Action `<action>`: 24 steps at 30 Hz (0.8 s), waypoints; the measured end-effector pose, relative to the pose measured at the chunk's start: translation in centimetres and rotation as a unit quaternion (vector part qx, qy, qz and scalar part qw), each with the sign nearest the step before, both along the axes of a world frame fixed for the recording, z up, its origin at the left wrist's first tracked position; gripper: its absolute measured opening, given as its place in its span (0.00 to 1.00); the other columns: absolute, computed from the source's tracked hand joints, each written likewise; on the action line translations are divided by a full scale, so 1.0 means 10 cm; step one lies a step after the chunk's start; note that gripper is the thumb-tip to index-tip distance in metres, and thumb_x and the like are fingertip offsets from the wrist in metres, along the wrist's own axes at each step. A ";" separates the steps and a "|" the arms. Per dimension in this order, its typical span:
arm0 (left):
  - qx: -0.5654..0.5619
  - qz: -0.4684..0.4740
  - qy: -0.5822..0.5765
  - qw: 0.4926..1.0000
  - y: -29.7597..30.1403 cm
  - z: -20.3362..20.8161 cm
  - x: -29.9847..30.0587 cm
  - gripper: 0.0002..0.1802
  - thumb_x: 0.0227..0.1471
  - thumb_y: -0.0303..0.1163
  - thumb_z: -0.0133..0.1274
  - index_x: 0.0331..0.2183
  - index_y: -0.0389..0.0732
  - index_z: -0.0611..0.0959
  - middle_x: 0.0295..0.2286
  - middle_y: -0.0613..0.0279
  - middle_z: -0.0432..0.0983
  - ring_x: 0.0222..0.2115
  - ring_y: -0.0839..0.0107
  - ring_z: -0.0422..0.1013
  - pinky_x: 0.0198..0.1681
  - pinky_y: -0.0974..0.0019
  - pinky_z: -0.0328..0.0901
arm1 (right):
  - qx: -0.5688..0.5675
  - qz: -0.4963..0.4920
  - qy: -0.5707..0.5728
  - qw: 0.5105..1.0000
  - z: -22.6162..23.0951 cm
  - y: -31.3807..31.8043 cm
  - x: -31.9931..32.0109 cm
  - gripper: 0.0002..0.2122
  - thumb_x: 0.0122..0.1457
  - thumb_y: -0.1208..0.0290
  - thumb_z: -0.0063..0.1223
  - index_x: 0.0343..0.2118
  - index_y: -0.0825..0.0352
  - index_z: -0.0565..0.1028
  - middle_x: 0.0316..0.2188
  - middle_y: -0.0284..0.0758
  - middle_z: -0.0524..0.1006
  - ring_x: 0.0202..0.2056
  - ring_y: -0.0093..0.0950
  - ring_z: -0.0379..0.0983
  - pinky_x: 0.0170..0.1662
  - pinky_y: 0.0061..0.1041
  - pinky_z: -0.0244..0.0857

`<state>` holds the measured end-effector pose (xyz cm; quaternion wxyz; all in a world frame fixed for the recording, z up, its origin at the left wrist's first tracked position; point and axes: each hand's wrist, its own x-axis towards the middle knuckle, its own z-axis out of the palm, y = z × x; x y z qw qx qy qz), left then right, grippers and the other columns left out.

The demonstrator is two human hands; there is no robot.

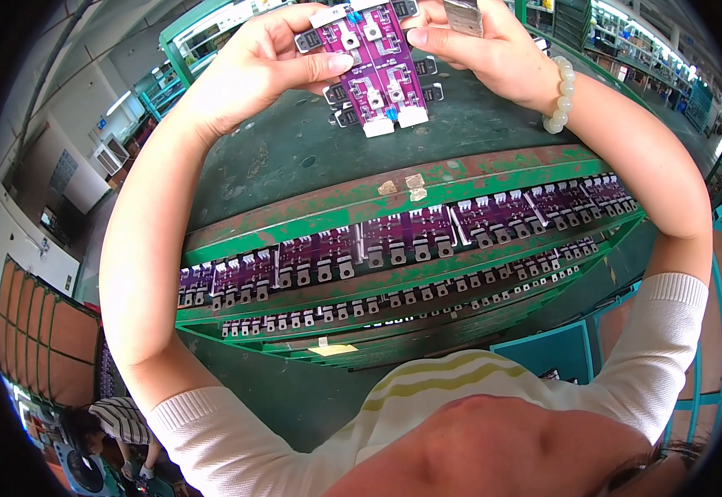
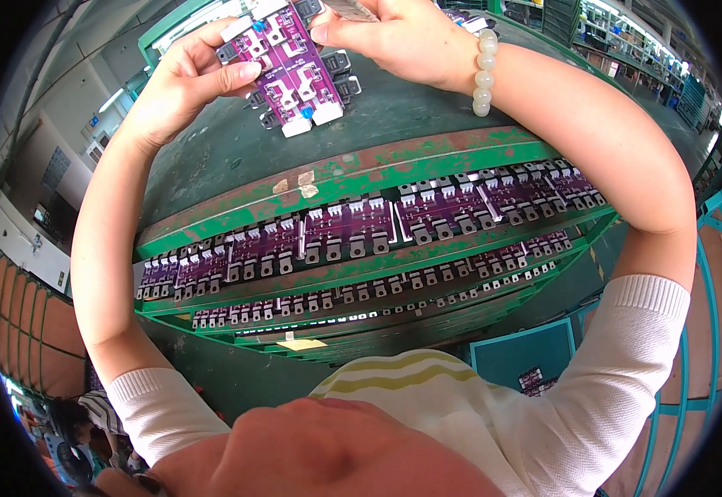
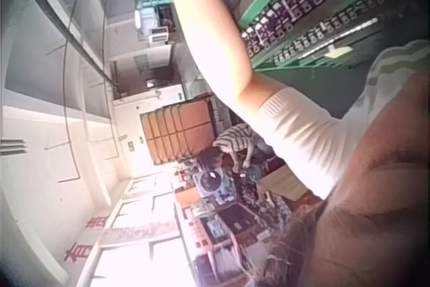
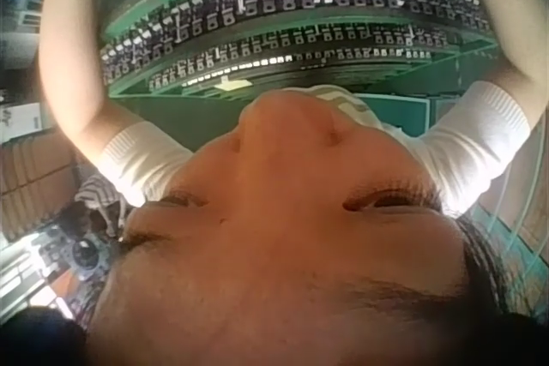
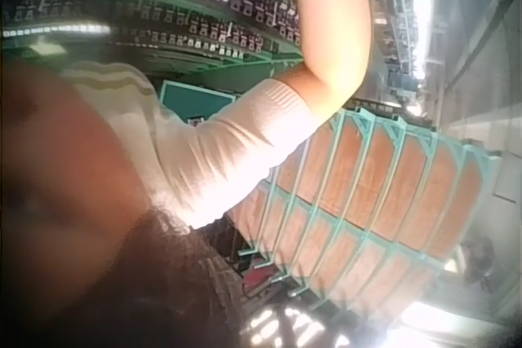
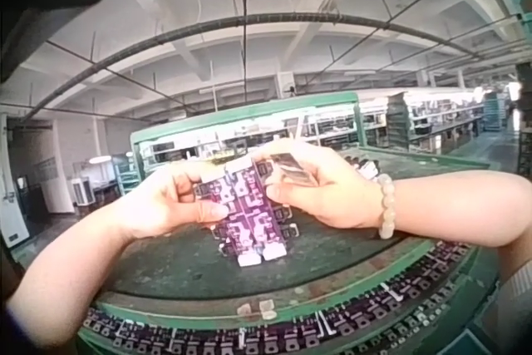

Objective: The person places electronic components onto purple printed circuit boards by hand.

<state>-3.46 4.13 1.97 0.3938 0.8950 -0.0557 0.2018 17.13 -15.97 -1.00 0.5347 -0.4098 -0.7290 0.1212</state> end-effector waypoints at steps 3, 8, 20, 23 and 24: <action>0.005 -0.004 0.001 1.000 0.04 0.01 -0.01 0.25 0.58 0.29 0.62 0.57 0.41 0.76 0.44 0.69 0.81 0.40 0.80 0.76 0.46 0.71 0.73 | 0.059 0.031 -0.018 0.998 -0.02 0.04 0.02 0.19 0.66 0.81 0.52 0.59 0.69 0.68 0.45 0.29 0.75 0.45 0.17 0.69 0.51 0.21 0.66; 0.001 -0.005 0.000 1.000 0.04 0.00 -0.02 0.25 0.59 0.28 0.62 0.57 0.40 0.76 0.45 0.68 0.80 0.41 0.80 0.76 0.47 0.70 0.73 | 0.024 0.039 -0.015 0.999 0.00 0.01 0.02 0.19 0.66 0.81 0.53 0.59 0.69 0.68 0.46 0.30 0.75 0.47 0.17 0.69 0.53 0.21 0.66; -0.027 -0.002 0.020 0.999 -0.03 0.00 -0.01 0.31 0.58 0.28 0.61 0.61 0.40 0.71 0.44 0.68 0.80 0.40 0.81 0.76 0.46 0.71 0.73 | -0.007 0.065 0.012 0.998 -0.01 0.07 0.06 0.18 0.67 0.82 0.50 0.60 0.71 0.68 0.51 0.33 0.75 0.51 0.21 0.69 0.57 0.25 0.65; -0.005 -0.002 0.034 0.999 0.02 0.02 -0.02 0.32 0.58 0.27 0.61 0.62 0.39 0.70 0.44 0.68 0.81 0.40 0.82 0.76 0.46 0.72 0.72 | -0.009 0.089 0.020 0.996 -0.02 0.10 0.09 0.19 0.67 0.81 0.50 0.60 0.71 0.67 0.51 0.33 0.75 0.52 0.21 0.69 0.57 0.25 0.65; -0.001 -0.004 0.034 0.999 0.03 0.02 -0.02 0.32 0.58 0.27 0.61 0.62 0.39 0.70 0.44 0.67 0.81 0.40 0.82 0.76 0.46 0.72 0.72 | -0.010 0.088 0.021 0.996 -0.02 0.11 0.08 0.19 0.67 0.81 0.50 0.60 0.71 0.67 0.51 0.33 0.75 0.52 0.21 0.69 0.57 0.25 0.65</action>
